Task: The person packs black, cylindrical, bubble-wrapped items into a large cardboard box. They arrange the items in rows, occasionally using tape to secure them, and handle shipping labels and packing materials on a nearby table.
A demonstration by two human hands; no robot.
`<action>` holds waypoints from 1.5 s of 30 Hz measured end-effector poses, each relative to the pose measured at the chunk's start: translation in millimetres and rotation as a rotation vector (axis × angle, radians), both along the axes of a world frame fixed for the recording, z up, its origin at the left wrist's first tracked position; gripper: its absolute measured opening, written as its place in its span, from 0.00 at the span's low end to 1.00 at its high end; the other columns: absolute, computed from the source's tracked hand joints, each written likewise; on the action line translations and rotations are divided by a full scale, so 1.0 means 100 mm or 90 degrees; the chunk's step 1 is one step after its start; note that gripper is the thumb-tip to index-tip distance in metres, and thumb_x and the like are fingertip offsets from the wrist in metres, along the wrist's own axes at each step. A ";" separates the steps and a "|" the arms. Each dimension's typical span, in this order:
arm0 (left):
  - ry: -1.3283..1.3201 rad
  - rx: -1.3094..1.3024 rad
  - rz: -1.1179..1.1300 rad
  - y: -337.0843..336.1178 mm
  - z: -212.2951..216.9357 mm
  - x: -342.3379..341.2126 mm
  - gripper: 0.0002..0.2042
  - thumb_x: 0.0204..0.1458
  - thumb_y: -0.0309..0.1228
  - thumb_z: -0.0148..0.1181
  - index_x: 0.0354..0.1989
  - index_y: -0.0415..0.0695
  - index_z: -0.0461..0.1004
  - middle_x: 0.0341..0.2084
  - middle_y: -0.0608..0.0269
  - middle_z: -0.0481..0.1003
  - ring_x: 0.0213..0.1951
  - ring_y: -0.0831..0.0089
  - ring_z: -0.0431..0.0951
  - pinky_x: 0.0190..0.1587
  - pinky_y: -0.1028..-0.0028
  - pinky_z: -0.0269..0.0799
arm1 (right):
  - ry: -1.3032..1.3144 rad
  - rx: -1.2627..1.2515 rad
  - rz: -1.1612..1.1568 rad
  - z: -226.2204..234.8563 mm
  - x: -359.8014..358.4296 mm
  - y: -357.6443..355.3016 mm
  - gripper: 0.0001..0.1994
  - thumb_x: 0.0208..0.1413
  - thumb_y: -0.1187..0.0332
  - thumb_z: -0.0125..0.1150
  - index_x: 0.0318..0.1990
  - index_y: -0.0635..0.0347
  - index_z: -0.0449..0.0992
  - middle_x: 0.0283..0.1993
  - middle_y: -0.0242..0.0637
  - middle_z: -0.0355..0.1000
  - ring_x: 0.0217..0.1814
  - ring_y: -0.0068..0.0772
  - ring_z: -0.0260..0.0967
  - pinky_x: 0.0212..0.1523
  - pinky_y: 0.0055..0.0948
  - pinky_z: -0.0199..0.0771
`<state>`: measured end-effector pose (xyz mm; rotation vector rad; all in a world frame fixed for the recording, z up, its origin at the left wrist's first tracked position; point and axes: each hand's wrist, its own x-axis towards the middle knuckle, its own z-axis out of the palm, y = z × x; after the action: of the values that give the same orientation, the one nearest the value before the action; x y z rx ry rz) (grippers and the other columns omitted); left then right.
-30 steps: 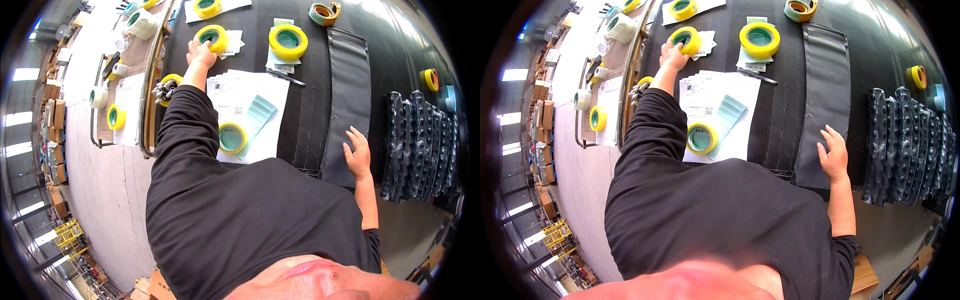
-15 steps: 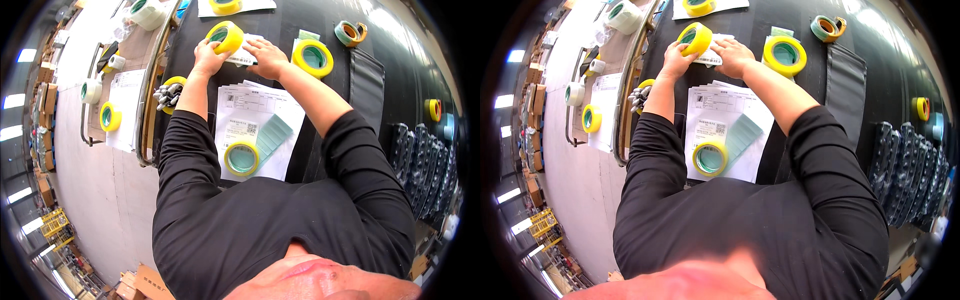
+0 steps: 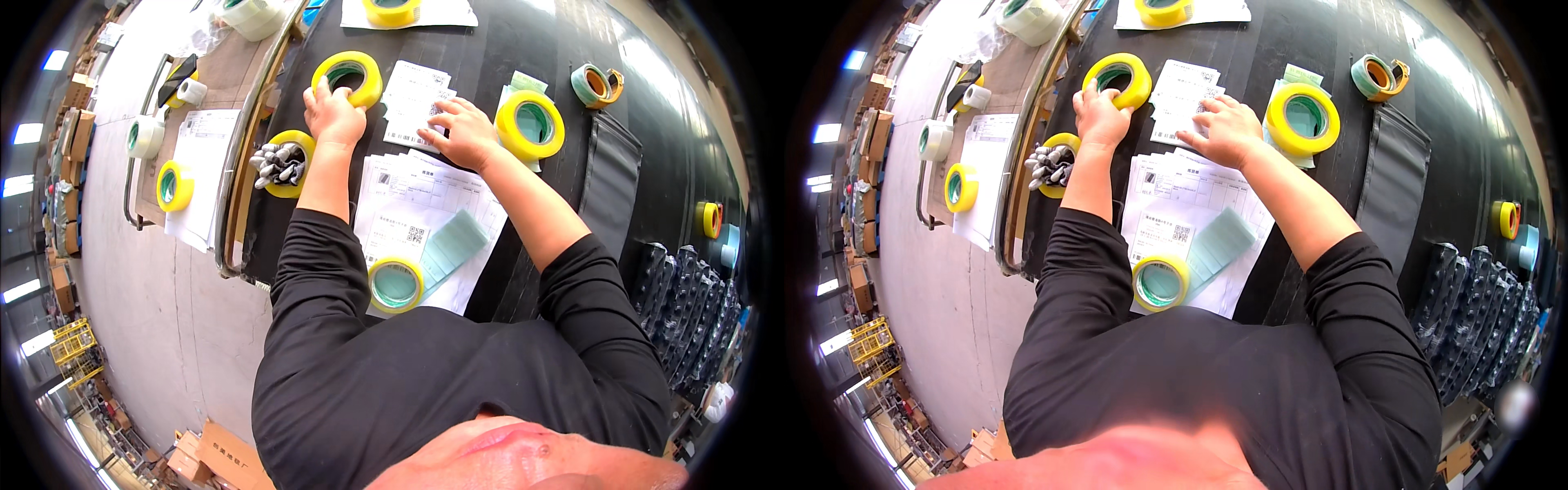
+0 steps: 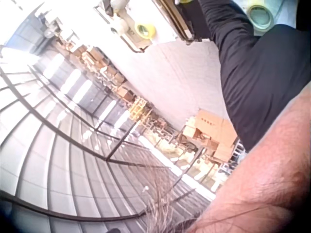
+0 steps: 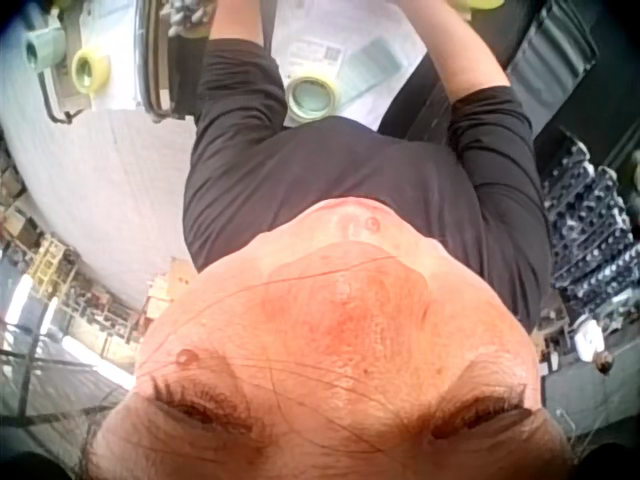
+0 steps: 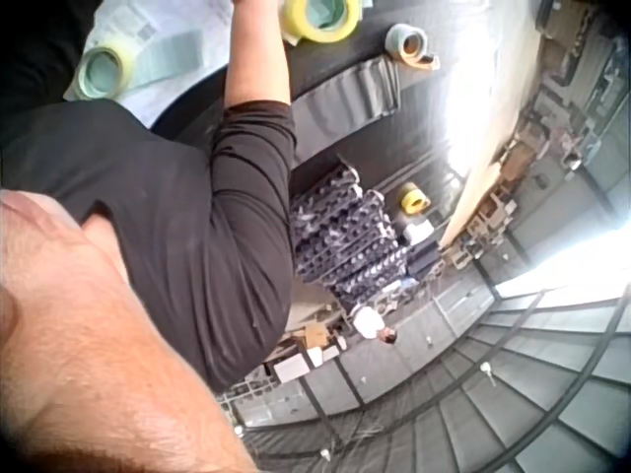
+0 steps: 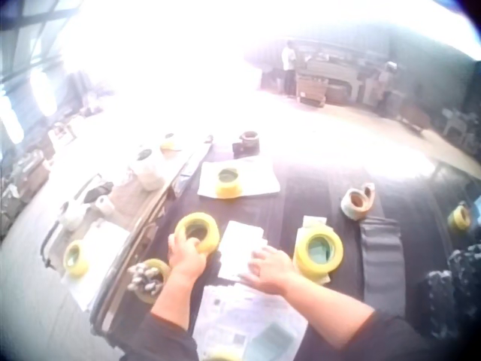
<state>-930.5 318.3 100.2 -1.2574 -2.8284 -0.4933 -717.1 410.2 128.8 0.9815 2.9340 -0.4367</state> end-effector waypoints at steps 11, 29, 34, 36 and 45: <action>-0.164 -0.006 -0.175 0.00 0.00 0.64 0.39 0.37 0.38 0.75 0.61 0.45 0.65 0.54 0.56 0.69 0.57 0.56 0.66 0.59 0.64 0.66 | 0.154 0.066 -0.137 -0.32 -0.07 0.12 0.46 0.42 0.61 0.74 0.69 0.54 0.54 0.63 0.42 0.59 0.70 0.44 0.52 0.69 0.38 0.52; -0.507 0.214 -0.156 -0.18 -0.16 0.37 0.32 0.45 0.14 0.46 0.65 0.33 0.57 0.60 0.49 0.69 0.54 0.67 0.72 0.56 0.73 0.68 | 0.438 -0.201 0.032 -0.43 0.16 0.23 0.11 0.43 0.77 0.69 0.35 0.50 0.81 0.69 0.46 0.56 0.69 0.54 0.56 0.66 0.40 0.61; -0.509 0.204 -0.177 -0.21 -0.18 0.39 0.31 0.46 0.14 0.46 0.64 0.34 0.58 0.58 0.46 0.69 0.59 0.60 0.69 0.59 0.70 0.65 | 0.507 -0.289 0.048 -0.45 0.19 0.20 0.13 0.43 0.80 0.68 0.37 0.52 0.80 0.66 0.45 0.59 0.66 0.51 0.61 0.62 0.38 0.67; -0.509 0.167 -0.191 -0.24 -0.07 0.43 0.30 0.47 0.16 0.49 0.64 0.36 0.59 0.56 0.42 0.70 0.60 0.54 0.68 0.61 0.66 0.64 | 0.568 -0.296 0.066 -0.39 0.16 0.12 0.13 0.42 0.82 0.67 0.36 0.53 0.78 0.61 0.44 0.63 0.63 0.47 0.64 0.60 0.35 0.68; -0.726 0.343 -0.030 -0.35 -0.24 0.33 0.19 0.62 0.35 0.45 0.57 0.39 0.71 0.58 0.51 0.69 0.56 0.62 0.67 0.59 0.68 0.63 | 0.612 -0.290 0.180 0.04 0.05 -0.49 0.22 0.42 0.85 0.60 0.47 0.58 0.74 0.40 0.37 0.76 0.42 0.39 0.74 0.46 0.33 0.75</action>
<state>-898.0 282.8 76.4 -1.0995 -2.8922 -2.4115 -711.7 361.2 132.5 0.3075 3.3121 -1.8868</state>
